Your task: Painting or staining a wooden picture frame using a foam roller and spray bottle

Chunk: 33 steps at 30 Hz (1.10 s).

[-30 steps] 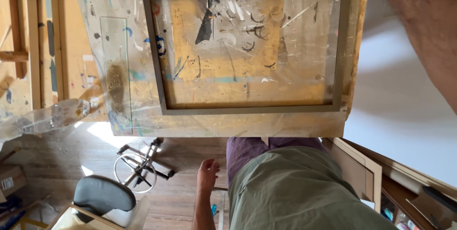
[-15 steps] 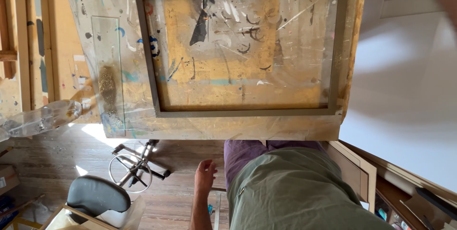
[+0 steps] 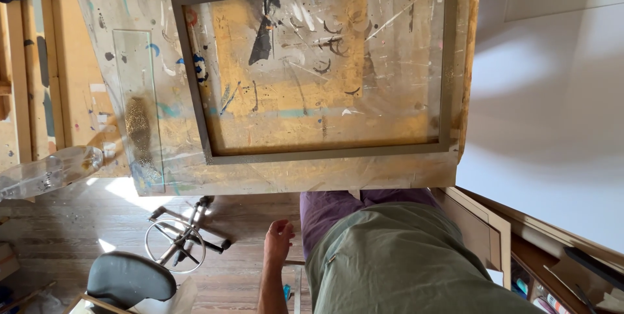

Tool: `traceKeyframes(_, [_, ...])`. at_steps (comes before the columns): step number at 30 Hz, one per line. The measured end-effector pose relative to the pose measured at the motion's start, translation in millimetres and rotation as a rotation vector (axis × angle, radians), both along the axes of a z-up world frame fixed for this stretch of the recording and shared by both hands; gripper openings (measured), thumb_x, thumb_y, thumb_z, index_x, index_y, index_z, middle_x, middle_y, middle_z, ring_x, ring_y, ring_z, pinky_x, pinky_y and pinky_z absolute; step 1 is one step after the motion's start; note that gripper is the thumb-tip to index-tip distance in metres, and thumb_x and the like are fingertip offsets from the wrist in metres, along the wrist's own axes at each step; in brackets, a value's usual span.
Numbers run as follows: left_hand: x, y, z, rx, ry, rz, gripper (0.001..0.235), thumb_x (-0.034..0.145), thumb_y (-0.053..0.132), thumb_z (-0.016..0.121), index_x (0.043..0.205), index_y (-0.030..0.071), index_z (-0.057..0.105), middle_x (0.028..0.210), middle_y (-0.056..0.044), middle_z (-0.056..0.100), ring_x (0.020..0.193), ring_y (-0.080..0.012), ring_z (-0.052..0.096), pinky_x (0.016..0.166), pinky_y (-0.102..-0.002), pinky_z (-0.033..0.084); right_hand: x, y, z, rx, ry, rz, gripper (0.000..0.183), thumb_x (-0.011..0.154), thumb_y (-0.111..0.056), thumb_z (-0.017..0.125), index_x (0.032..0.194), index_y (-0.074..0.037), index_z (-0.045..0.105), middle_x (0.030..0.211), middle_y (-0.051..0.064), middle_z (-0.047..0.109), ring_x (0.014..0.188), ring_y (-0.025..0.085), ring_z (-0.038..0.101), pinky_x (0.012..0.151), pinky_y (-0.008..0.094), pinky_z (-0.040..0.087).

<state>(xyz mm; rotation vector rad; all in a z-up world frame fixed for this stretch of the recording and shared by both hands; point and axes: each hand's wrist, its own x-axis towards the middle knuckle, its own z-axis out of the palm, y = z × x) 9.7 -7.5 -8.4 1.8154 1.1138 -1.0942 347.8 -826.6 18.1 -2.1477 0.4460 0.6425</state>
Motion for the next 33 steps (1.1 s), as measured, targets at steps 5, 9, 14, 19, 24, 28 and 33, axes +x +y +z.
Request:
traceKeyframes(5, [-15,17,-24,-0.020,0.007,-0.007,0.039,0.098,0.027,0.061,0.132,0.008,0.066,0.117,-0.009,0.078,0.090,-0.0205,0.077,0.068,-0.035,0.062,29,235,81,0.047,0.013,-0.096,0.022,0.128,-0.029,0.040,0.121,-0.011,0.050,0.091,0.012,0.054,0.067,0.021,0.051,0.049,0.039,0.042])
traceKeyframes(9, [-4,30,-19,-0.008,-0.008,-0.055,0.038,0.093,0.026,0.062,0.126,0.008,0.068,0.107,-0.010,0.079,0.086,-0.0192,0.077,0.066,-0.035,0.061,19,328,126,-0.024,0.091,-0.324,0.016,0.117,-0.022,0.035,0.113,-0.010,0.045,0.088,0.003,0.045,0.068,0.013,0.042,0.055,0.031,0.037])
traceKeyframes(14, [21,51,-5,-0.002,-0.042,-0.117,0.040,0.092,0.028,0.062,0.126,0.008,0.069,0.110,-0.008,0.078,0.086,-0.0187,0.078,0.065,-0.033,0.060,-38,368,160,-0.060,0.184,-0.387,0.024,0.121,-0.028,0.031,0.107,-0.011,0.040,0.087,-0.001,0.040,0.069,0.010,0.038,0.051,0.031,0.036])
traceKeyframes(19, [27,82,-25,-0.030,-0.049,-0.228,0.040,0.093,0.029,0.061,0.126,0.009,0.069,0.110,-0.008,0.079,0.088,-0.0190,0.079,0.064,-0.033,0.061,-155,382,140,-0.176,0.207,-0.408,0.030,0.118,-0.030,0.037,0.104,-0.006,0.048,0.083,0.014,0.063,0.060,0.027,0.057,0.057,0.046,0.047])
traceKeyframes(24, [57,89,-9,-0.035,-0.038,-0.298,0.040,0.096,0.025,0.060,0.132,0.008,0.066,0.116,-0.010,0.077,0.091,-0.0206,0.077,0.067,-0.035,0.060,-250,398,160,-0.195,0.360,-0.404,0.038,0.115,-0.035,0.034,0.110,-0.002,0.053,0.097,0.022,0.065,0.086,0.036,0.064,0.075,0.049,0.043])
traceKeyframes(28, [76,91,5,-0.031,-0.027,-0.294,0.041,0.098,0.026,0.058,0.134,0.009,0.064,0.119,-0.010,0.076,0.098,-0.0212,0.075,0.074,-0.036,0.061,-265,362,188,-0.300,0.474,-0.237,0.036,0.115,-0.035,0.041,0.126,-0.011,0.065,0.092,0.017,0.074,0.062,0.027,0.058,0.064,0.039,0.046])
traceKeyframes(33, [78,85,13,-0.029,-0.029,-0.274,0.042,0.100,0.026,0.058,0.138,0.007,0.061,0.123,-0.011,0.075,0.101,-0.0224,0.075,0.077,-0.037,0.061,-218,306,194,-0.812,0.516,0.400,0.046,0.107,-0.065,0.029,0.123,-0.039,0.064,0.104,0.003,0.082,0.096,0.034,0.079,0.080,0.045,0.061])
